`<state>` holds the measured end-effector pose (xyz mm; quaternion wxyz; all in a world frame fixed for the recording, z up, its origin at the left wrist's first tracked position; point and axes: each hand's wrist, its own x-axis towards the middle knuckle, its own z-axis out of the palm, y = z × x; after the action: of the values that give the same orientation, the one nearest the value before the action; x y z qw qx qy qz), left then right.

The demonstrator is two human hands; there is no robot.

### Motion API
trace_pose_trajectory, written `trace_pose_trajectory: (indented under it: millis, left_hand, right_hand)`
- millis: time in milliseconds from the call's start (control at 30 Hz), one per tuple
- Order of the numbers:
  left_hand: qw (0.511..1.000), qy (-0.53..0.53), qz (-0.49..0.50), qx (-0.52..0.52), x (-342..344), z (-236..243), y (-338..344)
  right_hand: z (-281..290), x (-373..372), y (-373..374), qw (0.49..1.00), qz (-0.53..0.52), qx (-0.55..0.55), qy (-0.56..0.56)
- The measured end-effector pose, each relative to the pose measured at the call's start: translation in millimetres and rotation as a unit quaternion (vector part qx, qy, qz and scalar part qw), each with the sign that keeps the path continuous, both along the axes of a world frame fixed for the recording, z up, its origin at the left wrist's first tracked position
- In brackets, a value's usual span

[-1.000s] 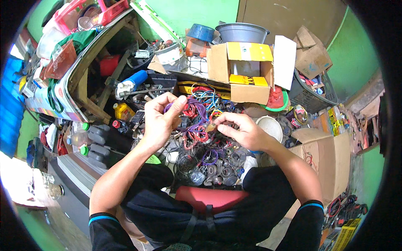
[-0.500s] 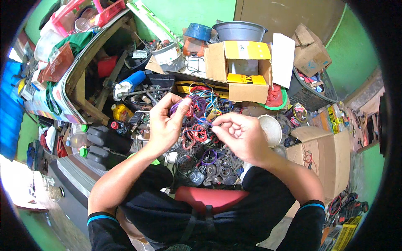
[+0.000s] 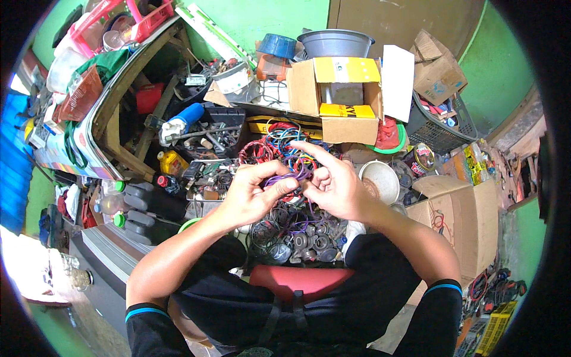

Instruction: The person sits cross-legged on the floor and repeatedly picks up, untangles, and straightens individual purple wires from a large pile of mixed wires. They hold each wire with both hands, pull it taut, and place it back into the pile.

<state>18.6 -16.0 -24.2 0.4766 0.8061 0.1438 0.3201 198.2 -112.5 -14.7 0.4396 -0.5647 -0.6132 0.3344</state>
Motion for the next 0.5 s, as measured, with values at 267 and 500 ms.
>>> trace_pose_trajectory:
  millis: [267, 500]
  left_hand:
    - [0.995, 0.058, -0.07, -0.04, -5.8, 4.6, 10.5]
    - [0.994, 0.075, -0.06, -0.044, -8.8, 6.1, 13.6]
  right_hand:
    - [0.8, 4.3, -2.7, 0.991, 0.078, -0.08, 0.076]
    - [-8.2, 0.1, -3.1, 0.984, 0.072, -0.087, 0.135]
